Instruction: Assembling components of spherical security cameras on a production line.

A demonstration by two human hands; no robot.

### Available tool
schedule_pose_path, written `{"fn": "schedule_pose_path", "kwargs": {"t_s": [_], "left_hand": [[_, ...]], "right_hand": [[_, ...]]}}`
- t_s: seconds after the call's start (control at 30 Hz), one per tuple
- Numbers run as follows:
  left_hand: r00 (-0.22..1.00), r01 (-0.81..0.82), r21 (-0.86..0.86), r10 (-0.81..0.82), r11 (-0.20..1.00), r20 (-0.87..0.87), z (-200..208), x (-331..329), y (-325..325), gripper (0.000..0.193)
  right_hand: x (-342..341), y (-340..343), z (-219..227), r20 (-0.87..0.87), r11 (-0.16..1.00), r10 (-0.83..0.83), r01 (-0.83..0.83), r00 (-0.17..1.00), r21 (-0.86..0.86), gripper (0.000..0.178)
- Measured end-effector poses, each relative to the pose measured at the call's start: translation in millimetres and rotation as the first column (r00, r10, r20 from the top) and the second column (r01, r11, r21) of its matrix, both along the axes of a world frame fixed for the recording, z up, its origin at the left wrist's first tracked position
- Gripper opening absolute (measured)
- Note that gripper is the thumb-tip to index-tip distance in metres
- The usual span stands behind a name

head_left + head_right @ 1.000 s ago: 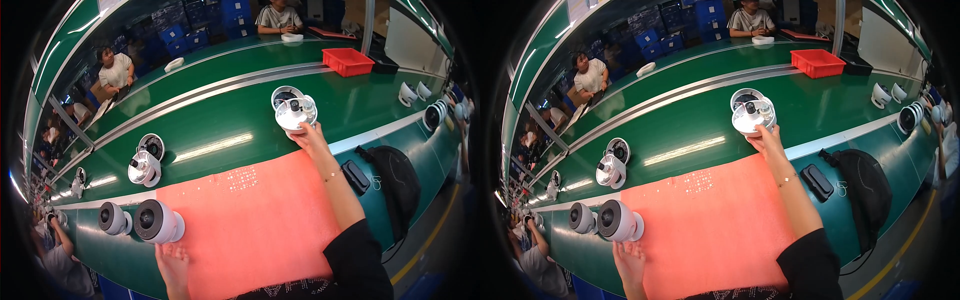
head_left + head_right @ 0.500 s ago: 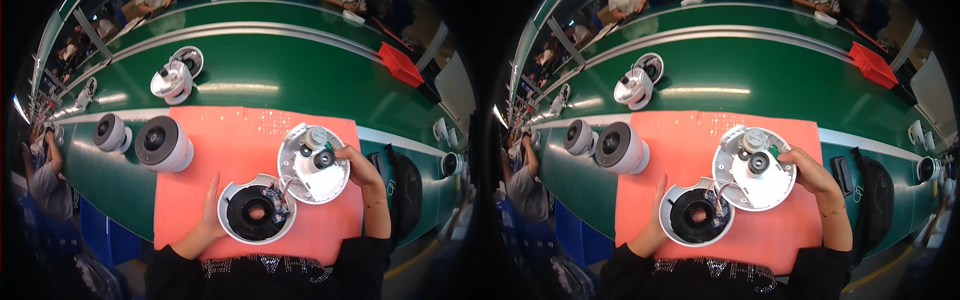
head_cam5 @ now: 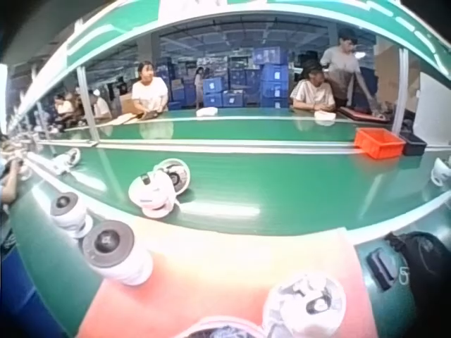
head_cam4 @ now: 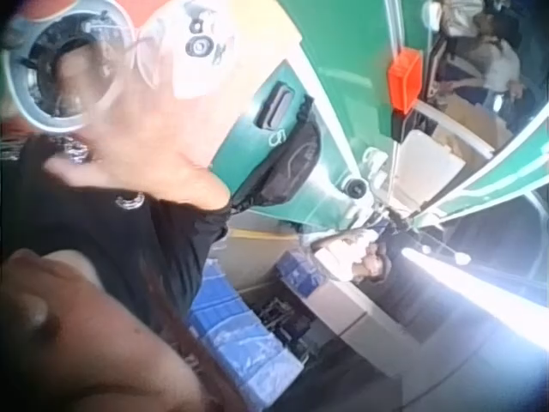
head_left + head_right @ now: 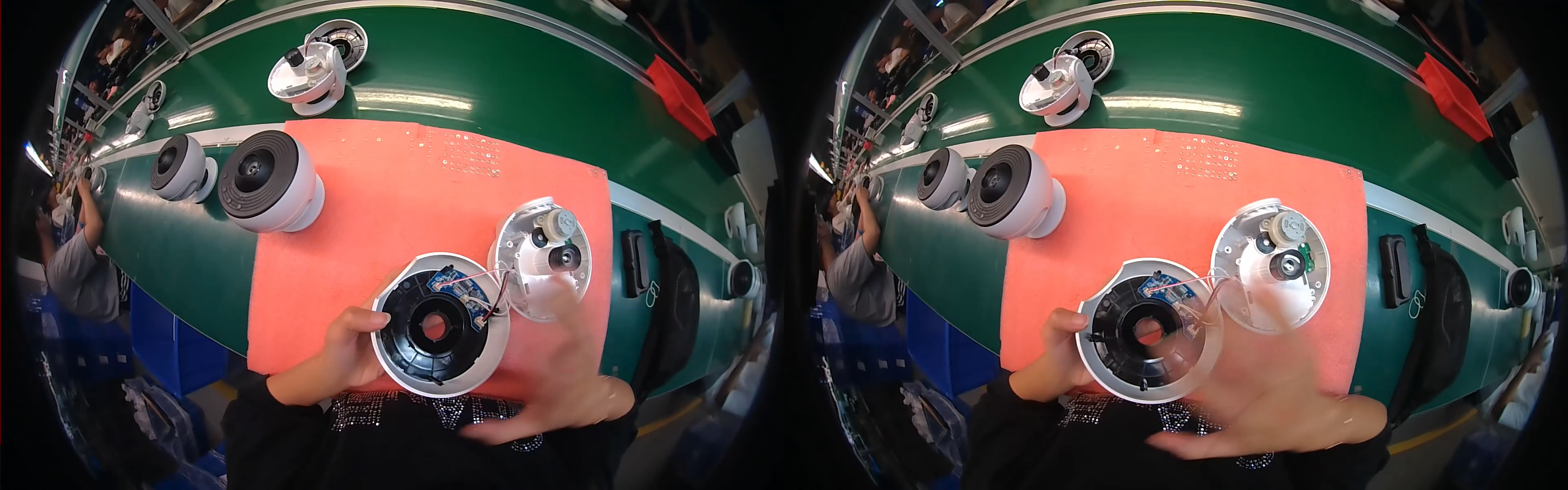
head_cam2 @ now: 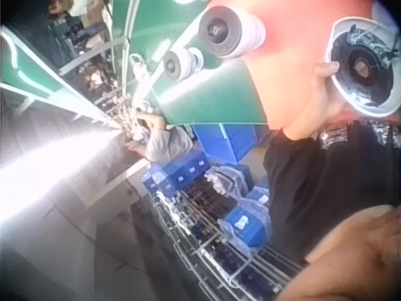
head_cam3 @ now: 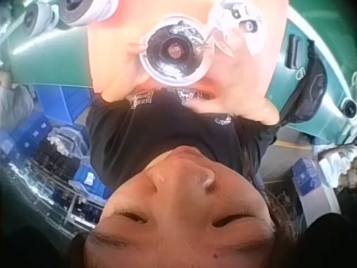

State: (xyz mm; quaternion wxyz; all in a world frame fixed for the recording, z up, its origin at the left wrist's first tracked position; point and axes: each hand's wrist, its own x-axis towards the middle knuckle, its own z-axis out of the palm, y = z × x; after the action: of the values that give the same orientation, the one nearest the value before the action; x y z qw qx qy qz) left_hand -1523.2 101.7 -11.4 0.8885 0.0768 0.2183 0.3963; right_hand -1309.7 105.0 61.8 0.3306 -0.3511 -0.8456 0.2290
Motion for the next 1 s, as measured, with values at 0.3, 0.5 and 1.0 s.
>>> {"fn": "schedule_pose_path", "kwargs": {"t_s": [0.3,0.5,1.0], "left_hand": [[0.976,0.202,0.204,-0.180,0.958,-0.122,34.7,-8.1,-2.0,0.064],[0.744,0.534,0.409,-0.182,0.740,-0.643,41.7,-10.2,41.4,0.053],[0.710,0.398,0.681,0.264,0.615,-0.653,25.9,3.6,22.2,0.056]], "right_hand": [[-24.6,-31.2,-15.9,0.148,0.929,0.090,-0.137,0.985,0.345,0.033],[43.9,-39.9,-3.0,-0.329,0.962,-0.141,0.050,0.934,-0.270,0.074],[39.3,-87.9,-28.3,-0.372,0.847,-0.422,0.213,0.827,-0.487,0.059]]}}
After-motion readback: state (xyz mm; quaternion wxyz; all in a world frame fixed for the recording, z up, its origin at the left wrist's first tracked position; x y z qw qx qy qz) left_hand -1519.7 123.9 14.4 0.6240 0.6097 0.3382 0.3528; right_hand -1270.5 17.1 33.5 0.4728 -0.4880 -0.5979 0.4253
